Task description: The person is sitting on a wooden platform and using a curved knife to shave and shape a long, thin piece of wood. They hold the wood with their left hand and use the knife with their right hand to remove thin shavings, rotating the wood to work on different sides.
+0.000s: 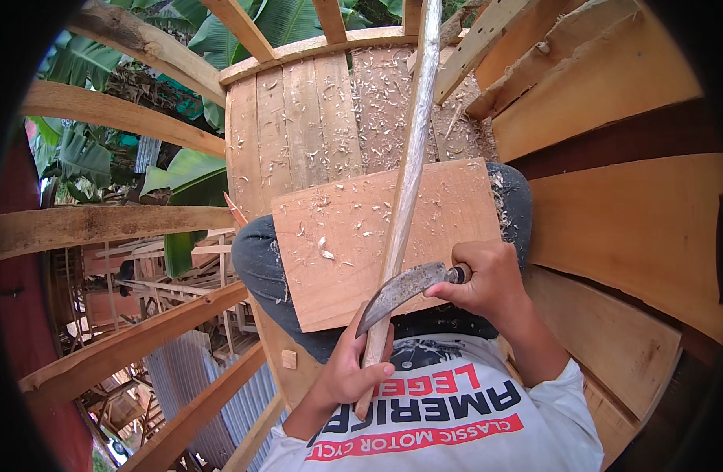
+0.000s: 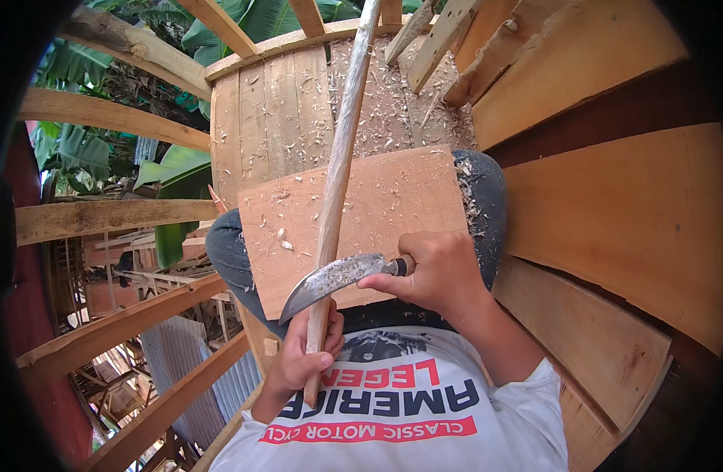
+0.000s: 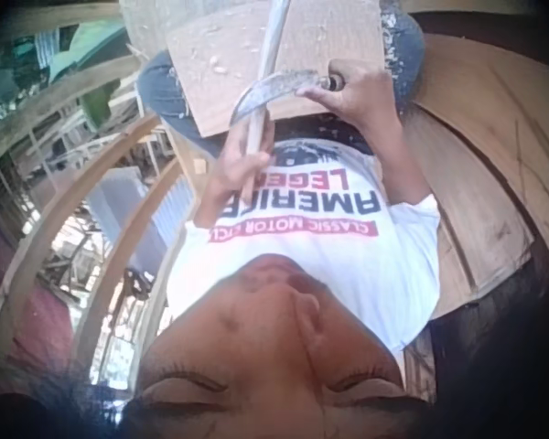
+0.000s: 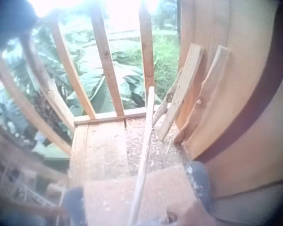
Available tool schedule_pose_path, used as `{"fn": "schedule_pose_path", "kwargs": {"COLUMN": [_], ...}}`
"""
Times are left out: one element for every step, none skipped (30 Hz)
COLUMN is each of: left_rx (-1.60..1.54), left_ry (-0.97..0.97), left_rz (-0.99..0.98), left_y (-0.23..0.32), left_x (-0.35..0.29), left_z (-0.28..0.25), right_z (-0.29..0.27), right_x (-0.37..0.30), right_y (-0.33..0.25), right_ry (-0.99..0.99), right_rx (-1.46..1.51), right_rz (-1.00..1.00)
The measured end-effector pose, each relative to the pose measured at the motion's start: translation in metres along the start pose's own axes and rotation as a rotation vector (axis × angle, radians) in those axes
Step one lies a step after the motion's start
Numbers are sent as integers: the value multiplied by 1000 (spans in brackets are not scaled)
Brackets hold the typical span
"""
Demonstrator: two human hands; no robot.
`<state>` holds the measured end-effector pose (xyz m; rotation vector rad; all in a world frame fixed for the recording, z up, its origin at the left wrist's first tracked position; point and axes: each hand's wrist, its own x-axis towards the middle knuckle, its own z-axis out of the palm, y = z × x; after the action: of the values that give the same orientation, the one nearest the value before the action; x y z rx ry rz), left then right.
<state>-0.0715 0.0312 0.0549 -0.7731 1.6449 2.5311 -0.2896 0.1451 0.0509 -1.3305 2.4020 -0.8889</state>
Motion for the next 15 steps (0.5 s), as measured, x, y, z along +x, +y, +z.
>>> {"fn": "schedule_pose_path", "kwargs": {"left_rx": [126, 210, 292, 360, 423, 428, 433, 436, 445, 454, 465, 458, 450, 442, 440], "left_ry": [41, 78, 113, 136, 158, 158, 159, 166, 164, 162, 151, 145, 138, 131, 95], "left_rz": [40, 47, 51, 48, 46, 52, 58, 62, 65, 68, 72, 35, -3, -40, -65], "left_y": [0, 6, 11, 13, 15, 18, 21, 23, 24, 24, 25, 25, 24, 24, 26], "left_x": [-1, -1, -1, -3, -4, -3, -2, -2, -4, -5, -4, -4, -4, -4, -5], "left_z": [0, 1, 2, 2, 3, 4, 5, 6, 9, 11, 11, 10, 8, 6, 8], "right_z": [-1, -1, -2, -3, -5, -5, -5, -4, -4, -3, -3, -2, -1, -1, -7], "right_x": [2, 5, 8, 10, 12, 14, 16, 18, 21, 24, 26, 26, 26, 27, 37], "right_y": [0, 2, 4, 7, 10, 12, 14, 16, 21, 27, 31, 33, 35, 37, 50], "right_ry": [1, 54, 70, 85, 97, 115, 132, 144, 166, 189, 216, 236, 255, 274, 325], "right_rx": [-31, -97, -111, -125, -143, -154, -164, -171, -179, -186, -197, -189, -181, -175, -59], "right_rz": [-12, -13, -34, -56, -78, -79, -81, -88, -79, -70, -54, -67, -79, -90, 147]}}
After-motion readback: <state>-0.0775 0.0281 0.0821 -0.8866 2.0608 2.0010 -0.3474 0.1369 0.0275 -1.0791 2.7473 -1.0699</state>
